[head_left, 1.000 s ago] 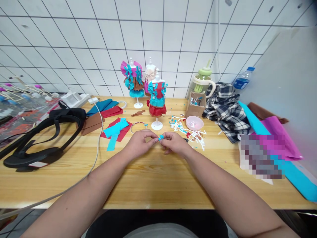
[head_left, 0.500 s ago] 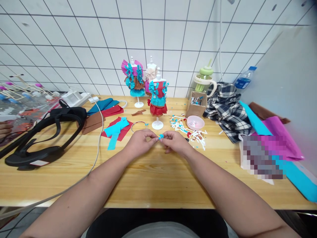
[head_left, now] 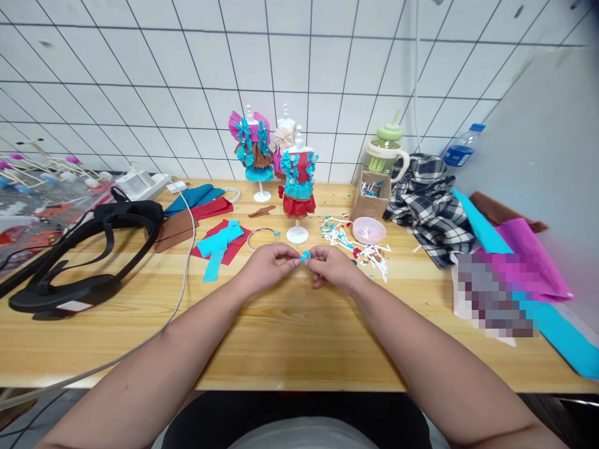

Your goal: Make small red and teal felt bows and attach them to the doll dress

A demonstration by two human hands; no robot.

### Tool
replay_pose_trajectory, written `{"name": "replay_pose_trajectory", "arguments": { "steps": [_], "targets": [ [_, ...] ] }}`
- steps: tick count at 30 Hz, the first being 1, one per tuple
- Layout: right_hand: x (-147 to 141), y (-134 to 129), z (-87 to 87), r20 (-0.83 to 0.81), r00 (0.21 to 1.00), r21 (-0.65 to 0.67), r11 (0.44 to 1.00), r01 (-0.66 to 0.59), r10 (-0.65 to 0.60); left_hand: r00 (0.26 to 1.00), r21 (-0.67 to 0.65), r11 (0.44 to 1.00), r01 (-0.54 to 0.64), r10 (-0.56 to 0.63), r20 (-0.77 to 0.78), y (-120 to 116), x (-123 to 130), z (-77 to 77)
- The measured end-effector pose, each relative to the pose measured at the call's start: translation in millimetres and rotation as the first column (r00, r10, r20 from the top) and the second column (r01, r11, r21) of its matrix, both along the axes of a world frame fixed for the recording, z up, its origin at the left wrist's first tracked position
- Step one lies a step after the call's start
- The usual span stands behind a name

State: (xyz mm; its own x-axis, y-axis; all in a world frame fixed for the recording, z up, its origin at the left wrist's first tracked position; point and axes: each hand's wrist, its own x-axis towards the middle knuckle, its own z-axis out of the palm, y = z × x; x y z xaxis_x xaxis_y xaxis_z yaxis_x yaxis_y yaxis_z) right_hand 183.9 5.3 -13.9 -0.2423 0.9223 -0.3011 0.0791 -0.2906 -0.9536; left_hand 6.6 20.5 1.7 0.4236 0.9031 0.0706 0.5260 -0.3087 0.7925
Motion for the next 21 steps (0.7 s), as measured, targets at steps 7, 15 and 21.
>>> {"name": "replay_pose_trajectory", "arguments": {
  "steps": [7,15,21],
  "targets": [
    [1.4,-0.5,-2.0,0.006,0.998,0.002,0.998,-0.058,0.058,0.995,-0.143,0.990,0.003,0.012,0.102,1.4,1.6,-3.1],
    [2.1,0.2,-4.1,0.041,0.996,-0.001,0.997,-0.081,0.081,0.998,0.056,0.997,0.057,-0.055,-0.034,0.5,0.0,-1.5],
    [4.7,0.7,-4.1,0.009,0.990,-0.049,0.989,-0.137,0.138,0.997,0.023,0.996,0.082,-0.082,-0.003,-1.0,0.6,-0.4]
  ]
}}
